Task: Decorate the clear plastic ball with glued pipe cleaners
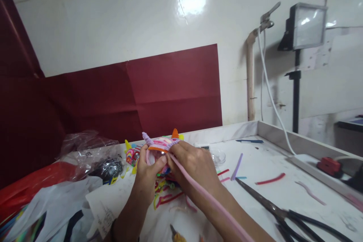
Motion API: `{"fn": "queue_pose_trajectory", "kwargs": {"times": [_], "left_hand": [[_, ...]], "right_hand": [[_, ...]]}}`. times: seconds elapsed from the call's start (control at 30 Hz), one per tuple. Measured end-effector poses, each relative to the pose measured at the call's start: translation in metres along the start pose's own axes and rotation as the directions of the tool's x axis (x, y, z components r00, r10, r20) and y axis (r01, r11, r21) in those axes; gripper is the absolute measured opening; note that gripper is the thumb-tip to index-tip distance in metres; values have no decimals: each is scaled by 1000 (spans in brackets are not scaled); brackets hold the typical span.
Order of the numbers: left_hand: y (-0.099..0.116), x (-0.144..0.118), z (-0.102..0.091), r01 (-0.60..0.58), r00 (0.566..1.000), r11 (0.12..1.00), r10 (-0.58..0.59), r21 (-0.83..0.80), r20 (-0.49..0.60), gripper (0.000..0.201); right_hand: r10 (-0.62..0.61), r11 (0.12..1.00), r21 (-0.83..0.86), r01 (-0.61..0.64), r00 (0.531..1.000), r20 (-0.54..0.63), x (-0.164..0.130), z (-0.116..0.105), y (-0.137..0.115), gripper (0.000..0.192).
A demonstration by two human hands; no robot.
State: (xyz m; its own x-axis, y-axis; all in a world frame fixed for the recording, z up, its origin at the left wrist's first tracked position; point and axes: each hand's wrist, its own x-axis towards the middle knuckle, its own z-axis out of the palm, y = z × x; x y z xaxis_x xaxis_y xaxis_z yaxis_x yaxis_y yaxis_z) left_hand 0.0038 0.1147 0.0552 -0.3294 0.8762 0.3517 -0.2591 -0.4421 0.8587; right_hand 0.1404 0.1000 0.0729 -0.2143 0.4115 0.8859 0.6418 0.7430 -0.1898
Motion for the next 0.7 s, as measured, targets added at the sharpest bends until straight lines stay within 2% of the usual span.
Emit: {"fn": "queue_pose_trajectory", "kwargs": {"times": [0.17,0.23,0.33,0.4,0.5,0.6,0.7], "left_hand": [[-5,6,-6,64,998,998,-64,-17,-7,63],[-5,8,-9,92,996,996,-92,-10,-12,62],[-4,10,-12,147,989,989,-147,0,-35,63],[-1,9,-13,186,981,983,-186,-7,-54,62],[2,7,-13,229,973,973,-230,-30,-22,58],[5,6,-12,239,971,970,-239,-35,22,53],[6,6,-11,235,972,972,-234,-28,12,48]], "right_hand": [[0,1000,-16,1,998,63,4,-16,0,17],[34,999,-5,-34,998,60,5,-23,0,12],[59,998,14,-59,998,32,8,-32,1,14],[86,996,21,-86,996,3,14,-38,4,17],[180,983,32,-178,982,-63,27,-47,11,13],[324,943,141,-303,930,-173,45,-58,17,8],[366,924,210,-318,896,-251,60,-72,20,5]]}}
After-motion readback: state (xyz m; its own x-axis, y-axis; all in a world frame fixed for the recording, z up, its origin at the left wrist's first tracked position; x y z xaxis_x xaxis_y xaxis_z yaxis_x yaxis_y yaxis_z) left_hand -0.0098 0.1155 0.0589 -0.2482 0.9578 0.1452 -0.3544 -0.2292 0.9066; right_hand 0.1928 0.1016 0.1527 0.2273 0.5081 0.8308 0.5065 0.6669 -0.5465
